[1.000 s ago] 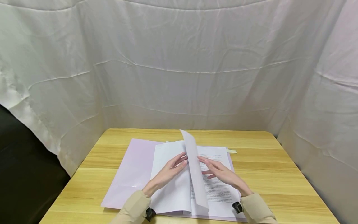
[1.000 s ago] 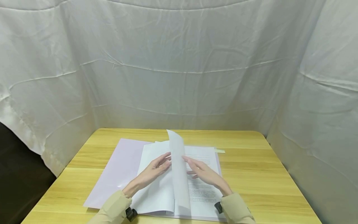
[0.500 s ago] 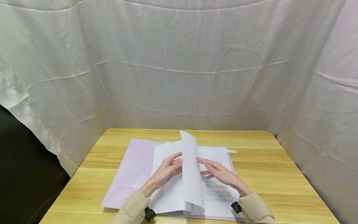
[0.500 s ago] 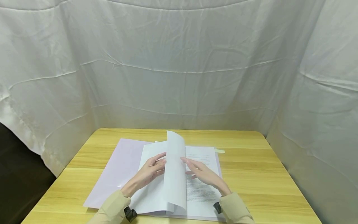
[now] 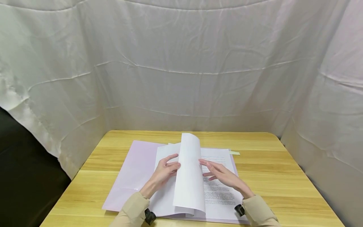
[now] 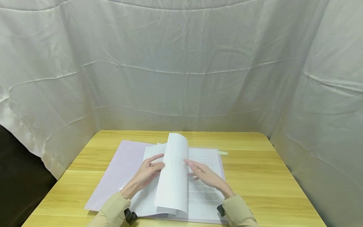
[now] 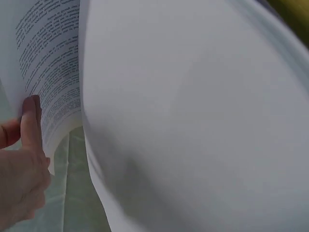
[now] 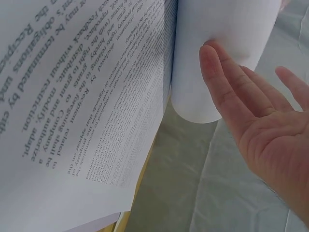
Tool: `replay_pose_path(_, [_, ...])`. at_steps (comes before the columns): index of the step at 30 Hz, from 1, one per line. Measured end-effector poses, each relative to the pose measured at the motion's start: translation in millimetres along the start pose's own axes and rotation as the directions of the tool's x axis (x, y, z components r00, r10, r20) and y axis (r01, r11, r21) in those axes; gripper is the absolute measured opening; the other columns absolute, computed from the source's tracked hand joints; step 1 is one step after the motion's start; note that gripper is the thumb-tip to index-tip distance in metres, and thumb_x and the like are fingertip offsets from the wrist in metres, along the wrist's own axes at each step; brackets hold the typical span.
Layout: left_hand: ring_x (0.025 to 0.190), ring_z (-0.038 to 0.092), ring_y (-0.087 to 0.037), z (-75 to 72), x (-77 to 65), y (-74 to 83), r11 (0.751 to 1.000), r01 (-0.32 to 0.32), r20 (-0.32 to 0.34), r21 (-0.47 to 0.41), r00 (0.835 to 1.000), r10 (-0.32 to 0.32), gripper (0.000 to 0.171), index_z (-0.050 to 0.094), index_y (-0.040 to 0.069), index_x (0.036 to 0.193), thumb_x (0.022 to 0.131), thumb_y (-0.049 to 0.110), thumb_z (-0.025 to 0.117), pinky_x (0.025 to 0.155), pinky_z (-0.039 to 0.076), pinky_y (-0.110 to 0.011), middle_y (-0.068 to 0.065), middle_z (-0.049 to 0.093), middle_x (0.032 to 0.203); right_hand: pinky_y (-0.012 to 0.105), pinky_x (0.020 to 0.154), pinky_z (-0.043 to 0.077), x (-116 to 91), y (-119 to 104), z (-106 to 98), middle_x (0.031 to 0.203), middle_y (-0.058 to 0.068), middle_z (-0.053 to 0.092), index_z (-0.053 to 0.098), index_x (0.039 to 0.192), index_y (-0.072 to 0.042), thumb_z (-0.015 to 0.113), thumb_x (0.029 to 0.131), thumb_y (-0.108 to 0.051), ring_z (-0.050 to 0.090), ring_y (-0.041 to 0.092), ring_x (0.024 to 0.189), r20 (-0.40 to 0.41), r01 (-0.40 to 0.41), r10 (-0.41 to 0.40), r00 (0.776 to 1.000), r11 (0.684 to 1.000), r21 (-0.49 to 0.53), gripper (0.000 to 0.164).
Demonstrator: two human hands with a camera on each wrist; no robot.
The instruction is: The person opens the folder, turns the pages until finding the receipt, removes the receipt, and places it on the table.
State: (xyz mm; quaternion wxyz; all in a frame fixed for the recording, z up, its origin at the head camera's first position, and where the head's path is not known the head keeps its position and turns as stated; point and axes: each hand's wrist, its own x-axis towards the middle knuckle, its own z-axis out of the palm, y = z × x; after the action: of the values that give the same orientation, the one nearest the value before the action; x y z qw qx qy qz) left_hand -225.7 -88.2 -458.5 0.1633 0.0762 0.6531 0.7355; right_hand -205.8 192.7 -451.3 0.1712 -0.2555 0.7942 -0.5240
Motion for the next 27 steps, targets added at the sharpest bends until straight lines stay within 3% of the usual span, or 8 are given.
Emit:
replay_pose_path(4, [0.089, 0.070, -0.010, -2.5, 0.7, -1.3, 1.000, 0.014, -0.110, 0.020, 0.994, -0.012, 0.061, 0.039, -0.005, 0.149, 0.094, 0.001, 0.064, 0.080, 0.061, -0.024, -0.016, 0.073, 0.111, 0.058, 0.099, 0.055, 0, 1, -2, 0.161, 0.027, 0.031, 0.030, 0.157, -0.003, 0.024, 0.113, -0.034, 0.057, 0.051, 0.127, 0.002, 0.007, -0.008, 1.000, 1.000, 0.010, 0.055])
replay_pose_path(8, [0.085, 0.070, -0.010, -6.8, 1.5, -1.8, 0.999, 0.038, -0.162, 0.000, 0.986, -0.038, 0.063, 0.042, -0.006, 0.147, 0.091, 0.000, 0.068, 0.076, 0.060, -0.023, -0.014, 0.075, 0.105, 0.059, 0.099, 0.054, -2, 1, -6, 0.160, 0.030, 0.030, 0.029, 0.157, 0.000, 0.024, 0.113, -0.034, 0.055, 0.054, 0.127, -0.006, 0.009, -0.009, 1.000, 1.000, 0.017, 0.056])
replay_pose_path(22, [0.082, 0.076, -0.021, -28.9, 0.8, -3.8, 0.993, 0.117, -0.223, 0.027, 0.969, -0.108, 0.065, 0.048, -0.004, 0.142, 0.084, 0.005, 0.078, 0.075, 0.064, -0.035, -0.018, 0.077, 0.101, 0.054, 0.099, 0.056, -7, 12, -28, 0.158, 0.035, 0.030, 0.029, 0.156, 0.002, 0.028, 0.112, -0.032, 0.058, 0.051, 0.126, -0.046, -0.048, 0.049, 0.998, 0.999, 0.004, 0.056])
replay_pose_path(27, [0.079, 0.075, -0.022, -39.1, -1.3, -3.5, 0.982, 0.134, -0.249, 0.133, 0.964, -0.098, 0.064, 0.050, -0.007, 0.141, 0.084, 0.004, 0.078, 0.072, 0.064, -0.033, -0.021, 0.076, 0.102, 0.053, 0.100, 0.055, -7, 20, -39, 0.157, 0.035, 0.032, 0.029, 0.156, 0.002, 0.031, 0.112, -0.034, 0.060, 0.048, 0.125, -0.076, -0.094, 0.092, 0.993, 0.995, -0.015, 0.057])
